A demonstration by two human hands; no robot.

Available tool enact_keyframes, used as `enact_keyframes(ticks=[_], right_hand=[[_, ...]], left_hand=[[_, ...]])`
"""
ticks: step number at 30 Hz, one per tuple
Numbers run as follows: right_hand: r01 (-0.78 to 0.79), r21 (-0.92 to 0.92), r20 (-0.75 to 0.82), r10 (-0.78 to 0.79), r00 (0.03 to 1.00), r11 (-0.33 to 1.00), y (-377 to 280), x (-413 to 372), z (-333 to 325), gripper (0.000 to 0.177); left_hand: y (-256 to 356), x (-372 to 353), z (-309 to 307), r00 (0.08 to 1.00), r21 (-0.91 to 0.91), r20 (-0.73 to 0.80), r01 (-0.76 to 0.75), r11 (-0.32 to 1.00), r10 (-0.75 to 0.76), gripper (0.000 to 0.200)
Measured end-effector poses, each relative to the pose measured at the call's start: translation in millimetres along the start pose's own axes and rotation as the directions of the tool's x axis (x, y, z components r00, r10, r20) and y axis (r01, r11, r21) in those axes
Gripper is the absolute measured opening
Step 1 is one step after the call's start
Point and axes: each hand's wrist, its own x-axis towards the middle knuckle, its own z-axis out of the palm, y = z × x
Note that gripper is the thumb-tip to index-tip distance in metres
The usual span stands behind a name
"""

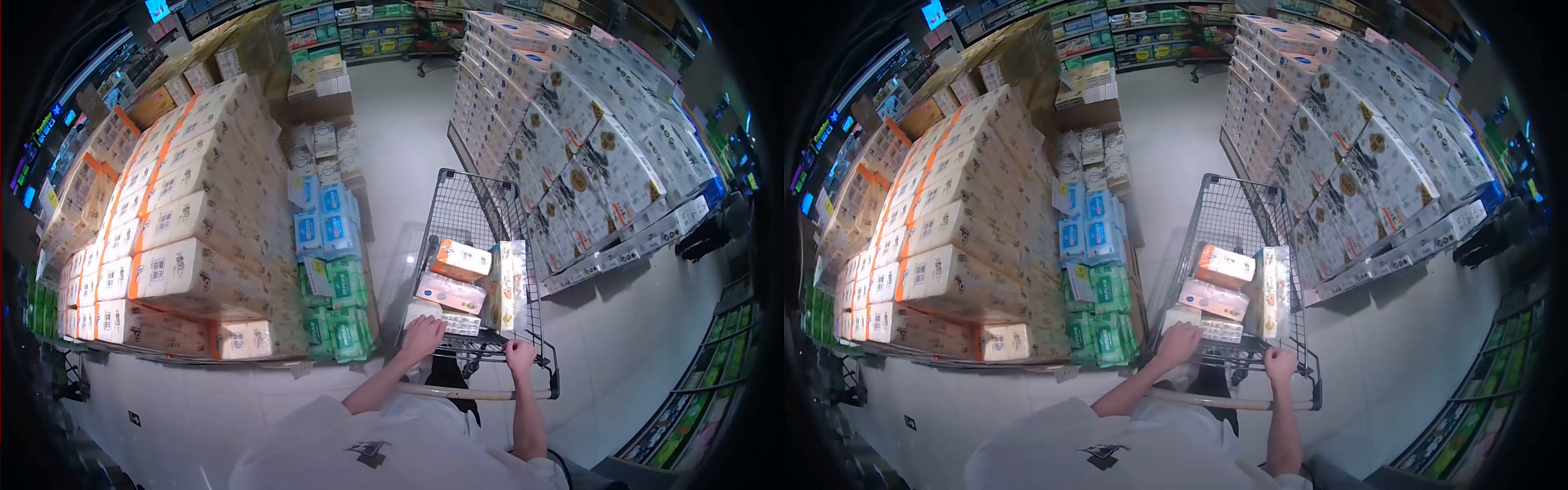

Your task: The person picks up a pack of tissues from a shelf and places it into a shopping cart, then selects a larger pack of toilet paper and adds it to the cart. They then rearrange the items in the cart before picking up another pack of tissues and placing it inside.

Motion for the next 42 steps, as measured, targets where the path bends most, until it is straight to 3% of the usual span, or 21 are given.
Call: enact_keyframes(ticks=[20,23,26,29,32,35,42], right_hand=[[0.069,-0.062,0.076,-0.064,0.995,0.996,-11,202,1,0.031],[0.081,-0.065,0.065,-0.076,0.995,0.995,-16,228,2,0.032],[0.095,-0.066,0.068,-0.091,0.994,0.993,-21,250,6,0.032],[0.097,-0.047,0.090,-0.092,0.992,0.994,-25,273,10,0.031],[0.114,-0.047,0.098,-0.109,0.989,0.992,-26,294,14,0.031],[0.129,-0.069,0.123,-0.120,0.985,0.989,-33,312,18,0.031],[0.176,-0.045,0.130,-0.169,0.977,0.983,-53,360,23,0.032]], left_hand=[[-1,148,4,0.988,0.048,-0.097,0.127,0.991,-0.122,0.031],[0,166,7,0.973,0.211,-0.154,0.200,0.957,-0.169,0.029],[7,171,7,0.959,0.180,-0.185,0.246,0.952,-0.213,0.027],[4,187,5,0.978,0.223,-0.159,0.168,0.960,-0.134,0.028],[19,204,-11,0.978,0.051,-0.067,0.202,0.978,-0.198,0.027],[14,217,-13,0.983,0.092,-0.141,0.134,0.987,-0.120,0.032],[-5,259,-12,0.957,0.121,-0.216,0.223,0.967,-0.194,0.031]])
